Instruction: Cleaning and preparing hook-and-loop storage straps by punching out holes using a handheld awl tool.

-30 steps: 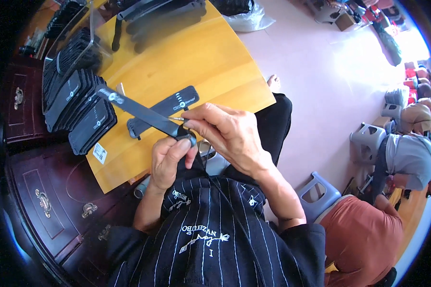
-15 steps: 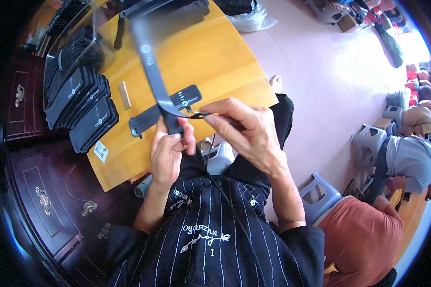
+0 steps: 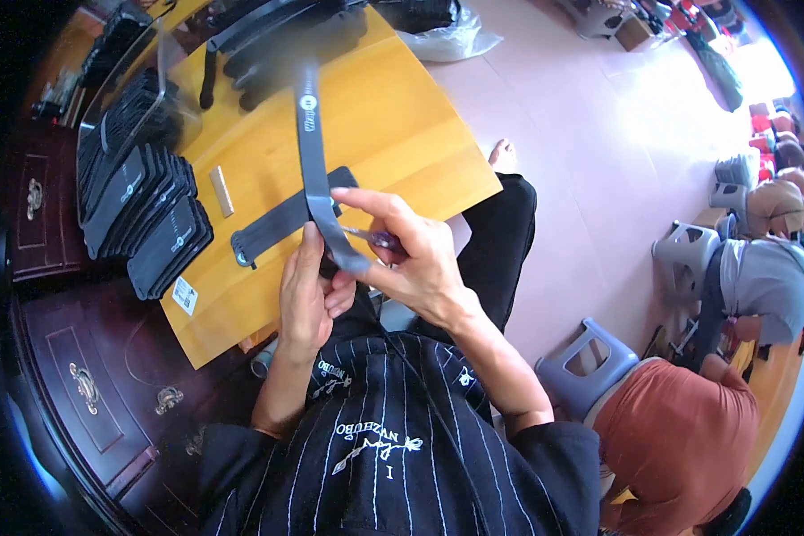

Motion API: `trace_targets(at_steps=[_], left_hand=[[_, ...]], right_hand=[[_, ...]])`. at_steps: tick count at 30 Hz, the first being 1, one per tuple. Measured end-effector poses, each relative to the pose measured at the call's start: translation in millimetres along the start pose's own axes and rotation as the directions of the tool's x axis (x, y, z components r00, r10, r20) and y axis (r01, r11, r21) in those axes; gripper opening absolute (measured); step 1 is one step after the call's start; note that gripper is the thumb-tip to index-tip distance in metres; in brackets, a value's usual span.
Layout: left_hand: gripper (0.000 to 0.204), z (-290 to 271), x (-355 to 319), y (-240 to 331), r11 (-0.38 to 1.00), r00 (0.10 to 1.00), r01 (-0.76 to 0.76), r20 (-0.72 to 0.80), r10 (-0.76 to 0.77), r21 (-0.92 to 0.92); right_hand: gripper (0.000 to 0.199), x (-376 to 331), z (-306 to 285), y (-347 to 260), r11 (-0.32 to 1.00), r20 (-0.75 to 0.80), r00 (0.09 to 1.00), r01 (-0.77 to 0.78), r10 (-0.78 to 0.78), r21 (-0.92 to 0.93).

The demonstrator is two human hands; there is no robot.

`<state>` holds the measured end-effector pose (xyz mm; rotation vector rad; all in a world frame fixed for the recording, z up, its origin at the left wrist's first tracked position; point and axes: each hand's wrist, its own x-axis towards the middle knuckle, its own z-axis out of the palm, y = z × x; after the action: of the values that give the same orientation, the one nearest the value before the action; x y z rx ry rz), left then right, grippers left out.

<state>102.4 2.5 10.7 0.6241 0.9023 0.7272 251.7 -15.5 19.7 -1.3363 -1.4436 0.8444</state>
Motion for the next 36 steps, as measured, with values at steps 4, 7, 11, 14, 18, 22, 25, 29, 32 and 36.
trace_targets(at_steps=[4, 7, 11, 14, 18, 22, 25, 29, 32, 36], left_hand=[[0.039, 5.1, -8.5, -1.3, 0.996, 0.991, 0.093, 0.095, -0.093, 0.002], [0.039, -6.1, -16.9, -1.4, 0.985, 0.994, 0.053, 0.088, -0.068, 0.166], [0.039, -23.2, -43.3, -8.7, 0.958, 0.989, 0.104, 0.076, -0.129, 0.267], [0.041, -47.9, -57.3, -5.6, 0.981, 0.993, 0.091, 0.055, -0.102, 0.172], [0.04, -59.4, -57.1, -5.4, 0.993, 0.996, -0.009, -0.084, 0.019, 0.122], [0.039, -56.8, -43.8, 1.9, 0.994, 0.992, -0.092, -0.081, 0.097, 0.063], [0.037, -58.5, -37.3, 5.0, 0.992, 0.988, -0.114, -0.099, 0.118, 0.052], [0.052, -65.7, -32.4, 1.4, 0.987, 0.992, -0.126, -0.03, 0.123, -0.096], [0.064, -73.7, -25.2, -1.3, 0.983, 0.993, -0.096, 0.05, 0.105, -0.156], [0.061, -78.1, -17.2, 1.7, 0.984, 0.993, -0.109, 0.023, 0.114, -0.144]], right_hand=[[0.023, 24.2, 2.9, 12.6, 0.978, -0.065, 0.981, 0.176, -0.184, -0.111], [0.018, 55.6, -9.8, 36.3, 0.993, -0.136, 0.988, -0.085, 0.074, -0.076], [0.021, 139.6, -105.9, 119.6, 0.931, -0.607, 0.707, -0.303, 0.362, 0.202], [0.024, 147.4, -217.8, 175.6, 0.982, -0.879, 0.476, -0.173, 0.021, -0.07], [0.029, 150.3, -151.9, 121.1, 0.751, -0.71, 0.612, -0.271, -0.348, -0.602], [0.012, 158.3, -77.3, 100.5, 0.593, -0.389, 0.822, -0.078, -0.417, -0.801], [0.009, 168.4, -33.6, 108.7, 0.558, -0.238, 0.916, -0.019, -0.322, -0.829], [0.013, 181.5, 9.5, 116.5, 0.589, -0.054, 0.969, 0.102, -0.24, -0.802], [0.015, 190.3, 24.6, 121.3, 0.635, -0.056, 0.99, 0.039, -0.129, -0.772], [0.014, 196.4, 37.3, 120.6, 0.69, -0.013, 0.992, 0.075, -0.122, -0.72]])
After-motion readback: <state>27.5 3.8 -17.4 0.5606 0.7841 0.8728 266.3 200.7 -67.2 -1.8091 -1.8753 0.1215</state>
